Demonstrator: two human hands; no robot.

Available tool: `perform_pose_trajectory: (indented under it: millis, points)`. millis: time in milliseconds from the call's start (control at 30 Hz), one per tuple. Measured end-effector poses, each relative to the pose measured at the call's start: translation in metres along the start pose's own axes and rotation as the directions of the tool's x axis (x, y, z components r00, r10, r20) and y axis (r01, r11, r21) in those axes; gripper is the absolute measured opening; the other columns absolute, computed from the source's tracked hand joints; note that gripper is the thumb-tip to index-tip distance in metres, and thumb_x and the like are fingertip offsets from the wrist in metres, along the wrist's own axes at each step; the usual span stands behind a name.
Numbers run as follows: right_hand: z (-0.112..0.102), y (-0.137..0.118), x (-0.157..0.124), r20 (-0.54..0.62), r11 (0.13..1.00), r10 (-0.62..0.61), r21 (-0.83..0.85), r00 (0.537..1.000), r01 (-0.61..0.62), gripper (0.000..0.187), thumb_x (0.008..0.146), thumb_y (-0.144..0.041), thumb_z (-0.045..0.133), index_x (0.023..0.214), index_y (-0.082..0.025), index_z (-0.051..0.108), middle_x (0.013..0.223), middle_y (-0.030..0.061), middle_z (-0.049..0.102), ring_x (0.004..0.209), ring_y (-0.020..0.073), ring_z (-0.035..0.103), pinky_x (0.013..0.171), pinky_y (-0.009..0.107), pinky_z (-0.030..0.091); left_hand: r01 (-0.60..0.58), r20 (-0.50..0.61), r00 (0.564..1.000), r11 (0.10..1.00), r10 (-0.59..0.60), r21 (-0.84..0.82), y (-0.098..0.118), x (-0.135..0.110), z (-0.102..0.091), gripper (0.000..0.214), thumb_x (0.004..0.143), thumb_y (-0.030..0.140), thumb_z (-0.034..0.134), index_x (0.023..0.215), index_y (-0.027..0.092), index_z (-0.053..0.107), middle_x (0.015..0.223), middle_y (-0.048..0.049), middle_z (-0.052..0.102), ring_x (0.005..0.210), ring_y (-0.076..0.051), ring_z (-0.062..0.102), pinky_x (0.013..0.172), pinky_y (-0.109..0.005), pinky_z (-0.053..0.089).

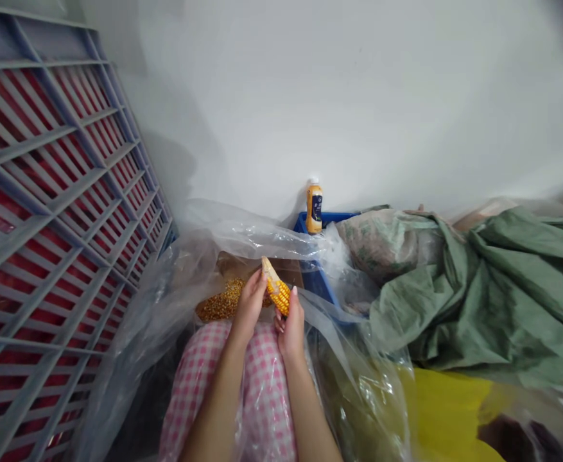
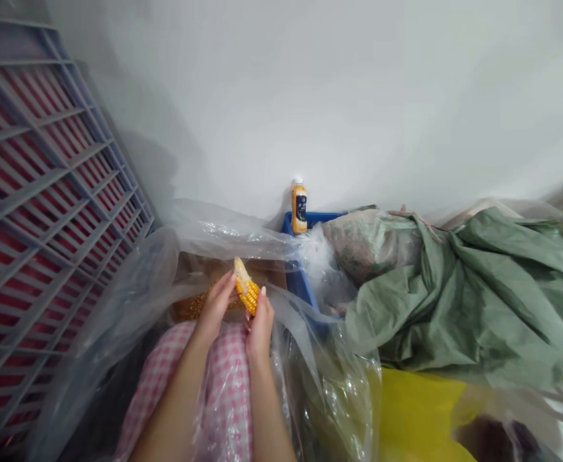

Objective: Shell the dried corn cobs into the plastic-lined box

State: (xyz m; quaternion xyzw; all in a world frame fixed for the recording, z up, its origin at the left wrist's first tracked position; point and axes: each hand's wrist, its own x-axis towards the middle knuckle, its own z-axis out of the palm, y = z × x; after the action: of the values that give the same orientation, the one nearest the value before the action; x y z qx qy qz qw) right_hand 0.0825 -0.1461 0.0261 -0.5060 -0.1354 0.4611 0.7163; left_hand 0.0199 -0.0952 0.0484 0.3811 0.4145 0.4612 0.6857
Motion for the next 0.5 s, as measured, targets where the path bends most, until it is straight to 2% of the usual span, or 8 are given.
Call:
perform_pose_trajectory:
  millis: [67, 133, 333, 500]
  points:
    - [-0.001, 0.001, 0.001, -0.035, 1.0, -0.003, 0.004, 0.999, 0.003, 0.042, 0.078, -0.059, 0.048, 0.065, -0.018, 0.047, 0.043, -0.0083, 0.035, 0.032, 0.0039, 0.019, 0.031, 0.018, 0.011, 0.032, 0.118, 0.992, 0.999, -0.033, 0.007, 0.004, -0.005, 0.002, 0.055, 0.067, 0.036, 0.067, 0.117, 0.018, 0.054, 0.113, -0.0097, 0.062, 0.106, -0.025, 0.056, 0.089, -0.033, 0.045]
    - [-0.001, 0.002, 0.002, -0.058, 1.0, 0.0, 0.005, 0.998, 0.0, 0.043, 0.077, -0.059, 0.047, 0.062, -0.019, 0.044, 0.042, -0.0083, 0.034, 0.031, 0.0042, 0.019, 0.031, 0.019, 0.011, 0.054, 0.182, 0.982, 0.998, -0.056, 0.018, 0.005, -0.009, 0.004, 0.06, 0.065, 0.029, 0.069, 0.121, 0.018, 0.05, 0.114, -0.0099, 0.062, 0.106, -0.025, 0.056, 0.091, -0.034, 0.043]
    - [0.001, 0.001, 0.001, -0.066, 0.999, -0.032, -0.018, 0.997, 0.031, 0.041, 0.077, -0.059, 0.048, 0.065, -0.02, 0.047, 0.044, -0.008, 0.035, 0.032, 0.0059, 0.022, 0.033, 0.02, 0.013, -0.007, 0.174, 0.985, 1.0, 0.003, 0.021, -0.007, -0.008, 0.007, 0.061, 0.069, 0.027, 0.065, 0.127, 0.021, 0.044, 0.123, -0.0089, 0.056, 0.115, -0.024, 0.05, 0.096, -0.033, 0.039]
    - [0.0, 0.002, 0.001, -0.048, 0.994, -0.079, -0.075, 0.996, 0.075, 0.041, 0.079, -0.058, 0.046, 0.072, -0.018, 0.056, 0.048, -0.0059, 0.042, 0.036, 0.0071, 0.027, 0.035, 0.021, 0.018, -0.064, 0.155, 0.986, 0.996, 0.054, 0.058, -0.015, -0.005, 0.007, 0.057, 0.075, 0.03, 0.06, 0.128, 0.02, 0.042, 0.125, -0.0086, 0.054, 0.116, -0.022, 0.049, 0.098, -0.032, 0.037]
